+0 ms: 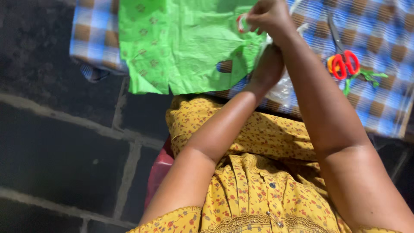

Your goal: The person places a small plastic box containing gold-colored jewelry into a clear plastic bag, then seals the bag with a strip of red tape. They use scissors to cut the tape and smooth the sealed edges.

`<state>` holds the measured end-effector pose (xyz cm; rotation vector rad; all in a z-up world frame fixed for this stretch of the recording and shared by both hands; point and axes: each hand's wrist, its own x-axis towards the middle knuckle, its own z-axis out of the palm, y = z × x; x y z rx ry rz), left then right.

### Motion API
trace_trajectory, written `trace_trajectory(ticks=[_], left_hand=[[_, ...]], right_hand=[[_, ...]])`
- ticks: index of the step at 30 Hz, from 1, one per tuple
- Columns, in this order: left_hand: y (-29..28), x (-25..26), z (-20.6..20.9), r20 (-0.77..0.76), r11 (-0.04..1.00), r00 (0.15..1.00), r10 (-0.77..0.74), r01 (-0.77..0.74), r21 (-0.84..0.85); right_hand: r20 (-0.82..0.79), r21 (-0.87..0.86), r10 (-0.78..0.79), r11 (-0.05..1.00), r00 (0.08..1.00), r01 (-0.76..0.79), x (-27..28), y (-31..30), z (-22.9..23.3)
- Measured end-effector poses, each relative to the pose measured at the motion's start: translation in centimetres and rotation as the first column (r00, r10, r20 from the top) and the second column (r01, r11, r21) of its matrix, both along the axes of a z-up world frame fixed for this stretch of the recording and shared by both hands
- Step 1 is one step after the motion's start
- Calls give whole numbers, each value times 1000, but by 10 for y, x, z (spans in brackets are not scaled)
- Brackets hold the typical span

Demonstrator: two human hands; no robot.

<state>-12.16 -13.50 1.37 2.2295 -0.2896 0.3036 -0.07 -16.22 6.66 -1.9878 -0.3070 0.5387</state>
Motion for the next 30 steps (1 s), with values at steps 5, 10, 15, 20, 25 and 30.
trace_trajectory(ticks=[5,10,15,20,25,30], left_hand=[[16,1,35,-250,974,967,-41,-17,-224],[18,11,47,-11,988,1000,19,-21,-155],[18,11,42,-53,993,998,14,-20,-118],[24,17,42,-40,989,999,-36,30,-144],[27,24,37,-106,990,992,-74,60,-128],[22,29,27,-204,991,978,-33,5,-137]], right_hand=[[-236,431,-300,820,924,376,-24,-94,42],[-410,496,-386,665,826,557,-72,-152,43],[-420,572,-331,626,845,530,-92,-165,38],[-299,592,-280,695,912,407,-80,-165,55],[-240,557,-236,761,942,333,-78,-166,68],[-215,406,-228,863,950,299,-75,-168,76]])
